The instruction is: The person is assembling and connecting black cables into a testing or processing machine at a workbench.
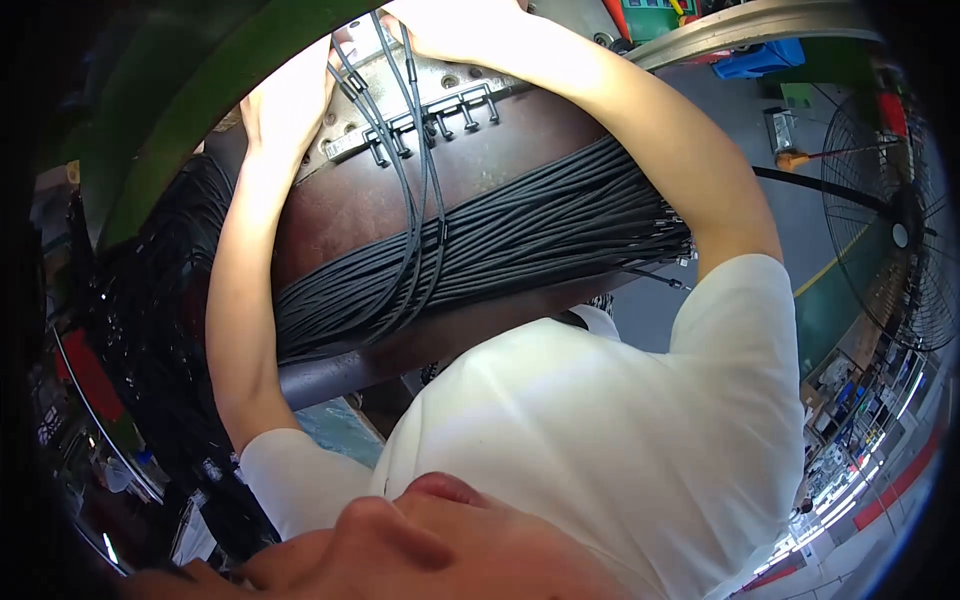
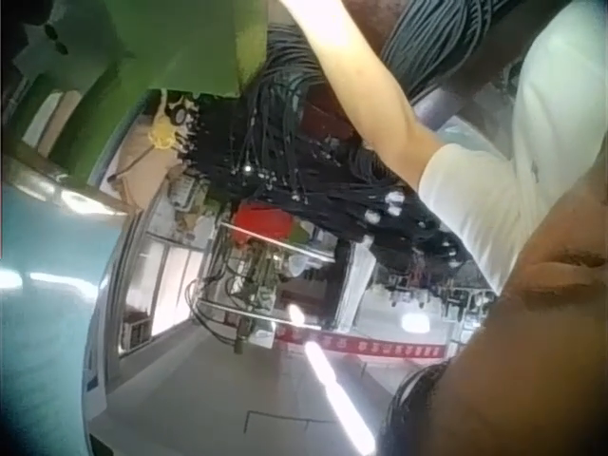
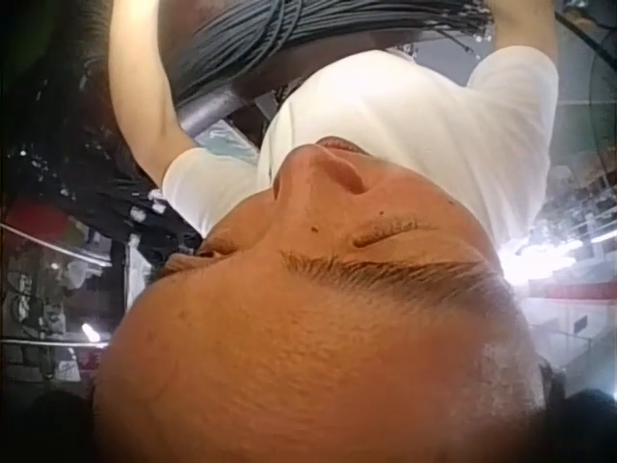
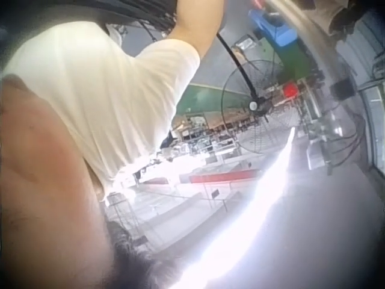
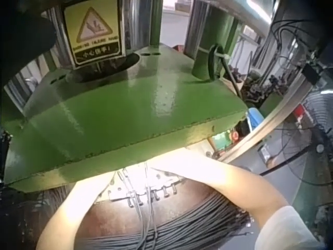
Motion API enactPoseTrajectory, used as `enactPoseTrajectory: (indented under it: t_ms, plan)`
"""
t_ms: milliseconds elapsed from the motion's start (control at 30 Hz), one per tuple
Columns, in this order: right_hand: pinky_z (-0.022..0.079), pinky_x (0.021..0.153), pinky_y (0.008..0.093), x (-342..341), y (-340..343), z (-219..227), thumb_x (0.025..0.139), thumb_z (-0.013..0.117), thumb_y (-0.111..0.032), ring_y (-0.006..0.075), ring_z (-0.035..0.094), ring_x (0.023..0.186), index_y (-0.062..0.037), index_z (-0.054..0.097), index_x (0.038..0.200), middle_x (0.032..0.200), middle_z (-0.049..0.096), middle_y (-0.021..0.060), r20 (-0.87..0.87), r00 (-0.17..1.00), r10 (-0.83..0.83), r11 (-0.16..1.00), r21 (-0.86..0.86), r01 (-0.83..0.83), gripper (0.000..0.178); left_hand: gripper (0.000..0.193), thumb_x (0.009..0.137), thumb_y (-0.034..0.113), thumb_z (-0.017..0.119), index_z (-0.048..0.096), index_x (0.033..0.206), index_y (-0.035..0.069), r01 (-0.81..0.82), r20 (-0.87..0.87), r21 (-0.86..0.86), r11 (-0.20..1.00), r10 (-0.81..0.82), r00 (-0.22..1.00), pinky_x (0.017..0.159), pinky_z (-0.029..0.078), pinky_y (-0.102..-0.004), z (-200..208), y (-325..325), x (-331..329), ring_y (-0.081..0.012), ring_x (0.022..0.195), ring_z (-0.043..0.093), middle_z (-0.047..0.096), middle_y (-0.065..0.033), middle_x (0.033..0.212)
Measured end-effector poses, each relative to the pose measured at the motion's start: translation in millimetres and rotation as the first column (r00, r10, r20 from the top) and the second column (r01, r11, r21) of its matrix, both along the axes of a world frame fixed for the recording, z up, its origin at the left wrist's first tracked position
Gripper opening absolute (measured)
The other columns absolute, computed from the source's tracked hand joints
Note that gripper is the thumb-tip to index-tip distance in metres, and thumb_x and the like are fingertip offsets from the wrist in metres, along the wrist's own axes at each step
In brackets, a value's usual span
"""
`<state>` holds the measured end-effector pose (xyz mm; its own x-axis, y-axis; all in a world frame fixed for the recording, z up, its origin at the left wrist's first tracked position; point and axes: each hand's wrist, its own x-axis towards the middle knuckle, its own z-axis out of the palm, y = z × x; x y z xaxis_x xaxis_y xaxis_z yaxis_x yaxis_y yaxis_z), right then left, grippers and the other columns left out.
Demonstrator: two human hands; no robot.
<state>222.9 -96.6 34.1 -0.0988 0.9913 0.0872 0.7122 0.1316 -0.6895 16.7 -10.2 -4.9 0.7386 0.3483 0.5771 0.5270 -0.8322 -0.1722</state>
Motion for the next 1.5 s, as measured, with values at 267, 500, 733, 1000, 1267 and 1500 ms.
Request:
enactPoseTrajectory:
  t_ms: [267, 500, 733, 1000, 1267, 1500]
  plan:
    - [0.049, 0.075, 0.0376, 8.5, -6.4, 1.7, 0.089, 0.052, -0.026, 0.0292, 0.062, 0.080, -0.0073, 0.063, 0.108, 0.094, 0.065, 0.0142, 0.047, 0.998, -0.034, 0.996, -0.079, 0.038, 0.029, 0.032, 0.075, 0.028, 0.072, 0.066, 0.102, 0.012, -0.031, 0.013, -0.028, 0.999, 0.032, 0.999, 0.071, 0.050, -0.0365, -5.4, 8.6, -1.2, -0.0284, 0.078, 0.063, 0.065, -0.0095, 0.086]
    - [0.049, 0.074, 0.0373, 23.4, 0.2, -5.7, 0.090, 0.052, -0.027, 0.0282, 0.062, 0.080, -0.0079, 0.062, 0.108, 0.094, 0.065, 0.0133, 0.071, 0.995, -0.075, 0.985, -0.151, 0.085, 0.029, 0.040, 0.076, 0.043, 0.071, 0.068, 0.086, 0.005, -0.173, 0.013, 0.049, 0.984, 0.172, 0.985, 0.066, 0.049, -0.0386, -13.2, 6.8, -11.4, -0.0314, 0.072, 0.062, 0.064, -0.0137, 0.079]
    - [0.049, 0.073, 0.0369, 6.4, 7.4, 5.7, 0.090, 0.051, -0.028, 0.0272, 0.062, 0.079, -0.0086, 0.062, 0.109, 0.094, 0.065, 0.0124, 0.097, 0.992, -0.086, 0.977, -0.189, 0.104, 0.029, 0.042, 0.078, 0.044, 0.068, 0.067, 0.092, 0.004, -0.195, 0.057, -0.371, 0.908, 0.232, 0.971, 0.072, 0.049, -0.0417, 4.4, -1.0, -6.0, -0.0346, 0.076, 0.062, 0.065, -0.0161, 0.084]
    - [0.048, 0.085, 0.0345, 40.9, -101.5, 20.4, 0.093, 0.051, -0.014, 0.0245, 0.061, 0.100, 0.0011, 0.058, 0.113, 0.113, 0.061, 0.0173, 0.252, 0.965, -0.074, 0.918, 0.394, -0.033, 0.026, 0.051, 0.084, 0.025, 0.064, 0.050, 0.125, -0.001, 0.236, 0.320, -0.911, 0.339, 0.216, 0.922, 0.102, 0.036, -0.0392, 66.2, -110.5, -82.1, -0.0322, 0.124, 0.045, 0.048, -0.0206, 0.132]
    - [0.026, 0.108, 0.0422, 103.0, -384.9, -151.9, 0.087, 0.051, -0.013, 0.0310, 0.037, 0.129, -0.0081, 0.046, 0.133, 0.137, 0.042, 0.0157, 0.482, 0.793, -0.373, 0.895, -0.040, 0.445, 0.046, 0.033, 0.086, 0.030, 0.055, 0.063, 0.105, 0.003, -0.773, -0.786, -0.618, -0.144, 0.130, 0.604, 0.089, 0.042, -0.0457, -58.4, -294.4, -203.2, -0.0400, 0.103, 0.055, 0.061, -0.0221, 0.110]
    - [0.032, 0.104, 0.0419, 74.1, -378.6, -170.2, 0.084, 0.056, -0.011, 0.0335, 0.044, 0.121, -0.0075, 0.054, 0.123, 0.128, 0.050, 0.0172, 0.405, 0.874, -0.269, 0.852, -0.322, 0.412, 0.039, 0.041, 0.085, 0.038, 0.050, 0.065, 0.108, 0.008, -0.562, -0.533, -0.827, -0.018, 0.343, 0.774, 0.088, 0.044, -0.0444, -79.8, -297.8, -212.1, -0.0363, 0.102, 0.058, 0.062, -0.0196, 0.111]
